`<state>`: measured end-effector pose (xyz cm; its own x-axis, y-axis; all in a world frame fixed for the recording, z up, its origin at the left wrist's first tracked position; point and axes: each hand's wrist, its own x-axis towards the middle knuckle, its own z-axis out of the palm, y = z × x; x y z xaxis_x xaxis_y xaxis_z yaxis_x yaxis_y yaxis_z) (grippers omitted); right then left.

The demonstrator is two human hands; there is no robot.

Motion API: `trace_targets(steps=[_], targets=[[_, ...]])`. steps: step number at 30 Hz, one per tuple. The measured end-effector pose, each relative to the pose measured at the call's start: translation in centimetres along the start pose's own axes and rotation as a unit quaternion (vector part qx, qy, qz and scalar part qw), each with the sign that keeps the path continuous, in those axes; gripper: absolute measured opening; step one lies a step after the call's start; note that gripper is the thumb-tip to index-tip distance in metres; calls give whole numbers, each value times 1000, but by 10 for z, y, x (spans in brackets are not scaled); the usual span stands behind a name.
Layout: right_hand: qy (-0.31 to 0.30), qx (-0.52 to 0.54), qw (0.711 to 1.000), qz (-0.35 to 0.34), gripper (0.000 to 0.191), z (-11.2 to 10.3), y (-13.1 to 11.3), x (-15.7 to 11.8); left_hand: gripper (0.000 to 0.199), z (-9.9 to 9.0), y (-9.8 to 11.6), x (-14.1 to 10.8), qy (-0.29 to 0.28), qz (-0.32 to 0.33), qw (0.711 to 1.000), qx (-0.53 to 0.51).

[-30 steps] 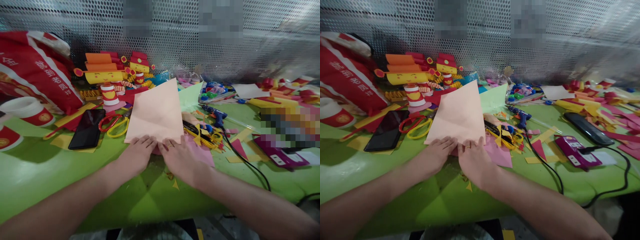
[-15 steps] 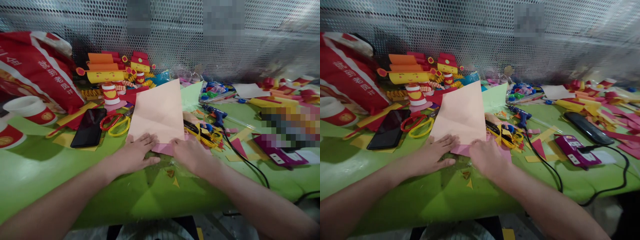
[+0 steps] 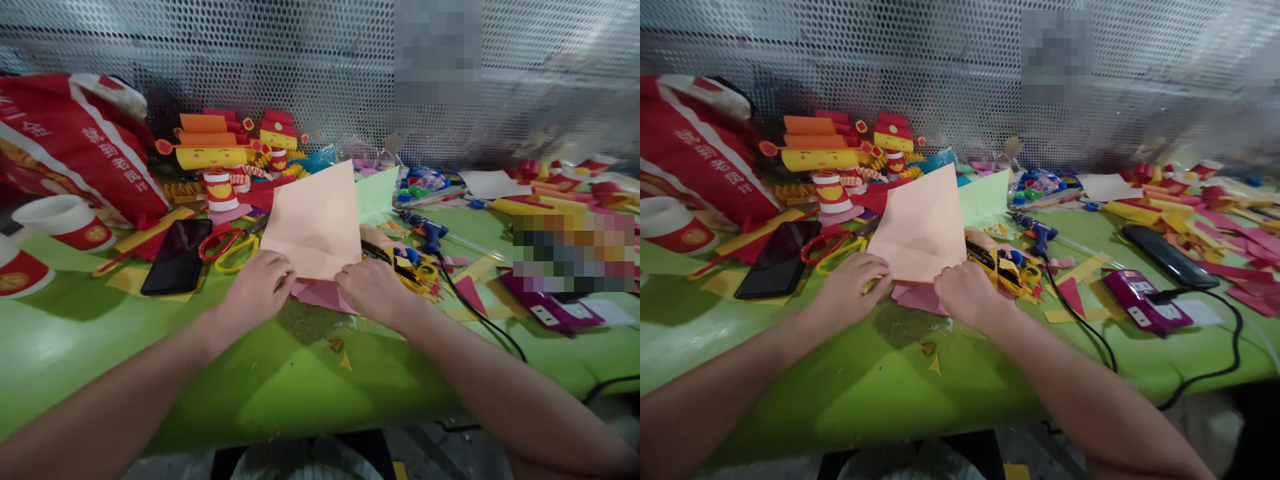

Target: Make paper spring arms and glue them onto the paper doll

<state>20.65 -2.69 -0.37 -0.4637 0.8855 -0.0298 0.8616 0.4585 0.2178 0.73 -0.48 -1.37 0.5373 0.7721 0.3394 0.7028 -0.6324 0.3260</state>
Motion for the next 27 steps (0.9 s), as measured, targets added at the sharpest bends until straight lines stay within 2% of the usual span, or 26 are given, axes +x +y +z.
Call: trace_targets(steps=[1,2,3,4,6,7,9,10,12,16,20,24,27], targets=[[25,4,1000,16,23,1,0,0,25,-4,3,0,27,-28,999,-25],[58,6,998,36,23,3,1,1,28,-8,7,0,26,-66,995,-67],[101,7,993,54,23,4,1,1,34,-11,11,0,-8,-118,984,-129],[151,5,986,67,24,6,1,0,40,-12,15,1,-64,-174,959,-216],[256,-5,964,69,24,8,1,0,43,-10,20,1,-158,-278,860,-398],[307,-9,950,58,23,8,1,-1,42,-8,22,2,-173,-319,803,-473],[384,-11,923,16,21,8,1,-2,36,-4,23,4,-145,-368,711,-581],[409,-8,912,-11,20,7,1,-3,33,-3,23,6,-117,-378,679,-618],[439,-1,895,-73,17,4,2,-3,27,-2,21,8,-63,-383,637,-666],[477,-6,862,-170,12,2,8,-1,19,-4,19,11,1,-390,604,-695],[482,-28,852,-204,11,5,7,-2,25,-1,18,11,5,-384,604,-699],[487,-20,848,-209,9,6,2,-6,23,0,18,9,2,-371,615,-696],[497,29,849,-176,6,5,4,-9,19,-2,19,8,27,-341,618,-708]])
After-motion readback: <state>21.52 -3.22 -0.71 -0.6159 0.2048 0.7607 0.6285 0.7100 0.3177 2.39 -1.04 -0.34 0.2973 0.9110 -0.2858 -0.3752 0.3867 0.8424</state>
